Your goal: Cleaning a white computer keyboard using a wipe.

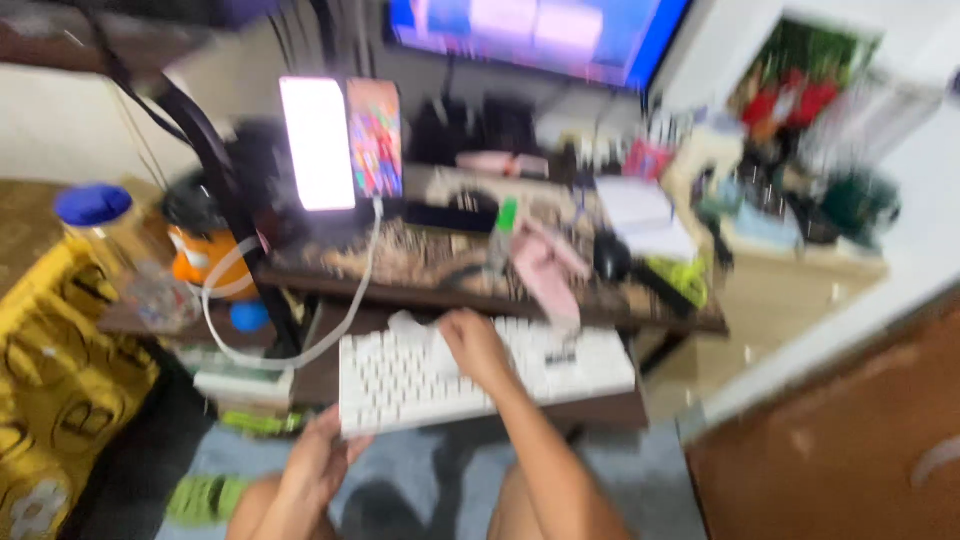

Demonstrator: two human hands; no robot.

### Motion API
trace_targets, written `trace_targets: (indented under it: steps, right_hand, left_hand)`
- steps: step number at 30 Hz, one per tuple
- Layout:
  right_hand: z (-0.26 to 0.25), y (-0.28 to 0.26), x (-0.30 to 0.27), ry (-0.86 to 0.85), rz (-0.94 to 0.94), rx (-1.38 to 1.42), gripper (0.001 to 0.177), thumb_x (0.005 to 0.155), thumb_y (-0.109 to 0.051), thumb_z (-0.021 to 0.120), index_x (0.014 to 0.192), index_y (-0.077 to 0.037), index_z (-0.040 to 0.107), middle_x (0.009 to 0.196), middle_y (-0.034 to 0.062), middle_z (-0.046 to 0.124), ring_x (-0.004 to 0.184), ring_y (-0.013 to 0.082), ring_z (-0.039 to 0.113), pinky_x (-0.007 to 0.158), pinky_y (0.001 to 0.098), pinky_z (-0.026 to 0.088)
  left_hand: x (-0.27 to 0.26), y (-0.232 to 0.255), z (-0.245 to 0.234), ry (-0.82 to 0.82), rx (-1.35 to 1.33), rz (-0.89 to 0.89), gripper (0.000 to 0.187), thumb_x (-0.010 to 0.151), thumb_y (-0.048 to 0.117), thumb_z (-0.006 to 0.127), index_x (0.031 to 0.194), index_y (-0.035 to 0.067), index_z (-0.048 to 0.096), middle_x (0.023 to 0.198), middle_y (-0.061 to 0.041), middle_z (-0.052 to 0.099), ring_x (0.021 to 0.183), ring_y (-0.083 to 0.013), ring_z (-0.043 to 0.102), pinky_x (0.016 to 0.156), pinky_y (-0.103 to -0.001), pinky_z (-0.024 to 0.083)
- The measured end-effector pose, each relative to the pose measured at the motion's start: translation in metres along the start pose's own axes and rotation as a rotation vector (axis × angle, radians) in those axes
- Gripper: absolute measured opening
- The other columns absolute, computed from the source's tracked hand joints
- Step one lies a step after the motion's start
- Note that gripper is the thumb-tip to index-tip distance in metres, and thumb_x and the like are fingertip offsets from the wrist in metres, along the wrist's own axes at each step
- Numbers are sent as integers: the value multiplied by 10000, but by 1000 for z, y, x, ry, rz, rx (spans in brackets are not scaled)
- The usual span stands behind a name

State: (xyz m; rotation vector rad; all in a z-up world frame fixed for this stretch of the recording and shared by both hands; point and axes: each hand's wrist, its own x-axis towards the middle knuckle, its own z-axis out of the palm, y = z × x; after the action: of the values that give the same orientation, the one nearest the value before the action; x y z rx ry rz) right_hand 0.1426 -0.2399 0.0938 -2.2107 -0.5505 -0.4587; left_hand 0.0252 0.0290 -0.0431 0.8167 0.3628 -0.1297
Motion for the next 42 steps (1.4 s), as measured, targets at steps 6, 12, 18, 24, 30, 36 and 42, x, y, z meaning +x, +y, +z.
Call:
trace_targets:
  steps: [6, 12, 18, 24, 30, 36, 42]
  right_hand:
    - [-31, 2, -19, 24, 258, 478, 192, 943, -179, 712, 1045, -18, 736, 769, 18, 692, 684, 99, 637, 602, 268, 491]
    - [-65, 1, -18, 79, 411, 698, 175, 965, -174, 680, 1026, -17, 729, 685, -41, 606, 561, 45, 535, 504, 214, 410]
    - [-97, -19, -25, 245, 379, 707, 150, 973, -165, 684, 1026, -33, 733, 717, -33, 606, 610, 44, 530, 532, 204, 410]
    - [-108, -124, -26, -111, 207, 482, 149, 895, -102, 743, 1027, -47, 701, 857, -16, 634, 729, 50, 594, 622, 222, 542]
    - [-165, -1, 19, 356, 315, 189, 213, 900, -85, 628, 1093, -91, 717, 955, 49, 752, 809, 174, 717, 690, 365, 616]
    - [-193, 95, 39, 497, 308, -672, 763, 779, -458, 805, 1401, -93, 558, 1365, 256, 506, 1172, 462, 510, 937, 578, 425]
    - [-194, 96, 58, 349, 433, -785, 716, 824, -457, 723, 1440, -150, 524, 1397, 150, 534, 1245, 389, 539, 956, 546, 455]
  left_hand:
    - [105, -48, -99, -82, -90, -131, 475, 980, 190, 485, 1410, 2, 558, 1310, -207, 681, 1177, -379, 653, 988, -548, 545]
    - [121, -50, -107, -101, -144, -190, 533, 953, 240, 513, 1425, -8, 525, 1359, -224, 653, 1218, -374, 650, 1016, -561, 543]
    - [76, -32, -67, 502, 232, 226, 492, 1036, 254, 549, 1427, -44, 526, 1224, -279, 678, 1039, -452, 671, 779, -572, 568]
    - [-33, 5, 174, -67, 194, 197, 494, 1090, 307, 600, 1563, 208, 500, 1186, -112, 617, 876, -234, 501, 690, -406, 380]
    - [-40, 19, 211, -149, -21, 155, 332, 998, 142, 522, 1259, -46, 604, 1132, -171, 729, 952, -318, 722, 733, -406, 632]
    - [1, -13, 172, -167, -47, 137, 354, 967, 128, 512, 1280, -11, 604, 1139, -212, 726, 940, -347, 749, 689, -463, 659]
    - [17, -11, 161, -137, -54, 122, 377, 992, 149, 540, 1309, -49, 591, 1180, -240, 714, 972, -386, 735, 704, -481, 657]
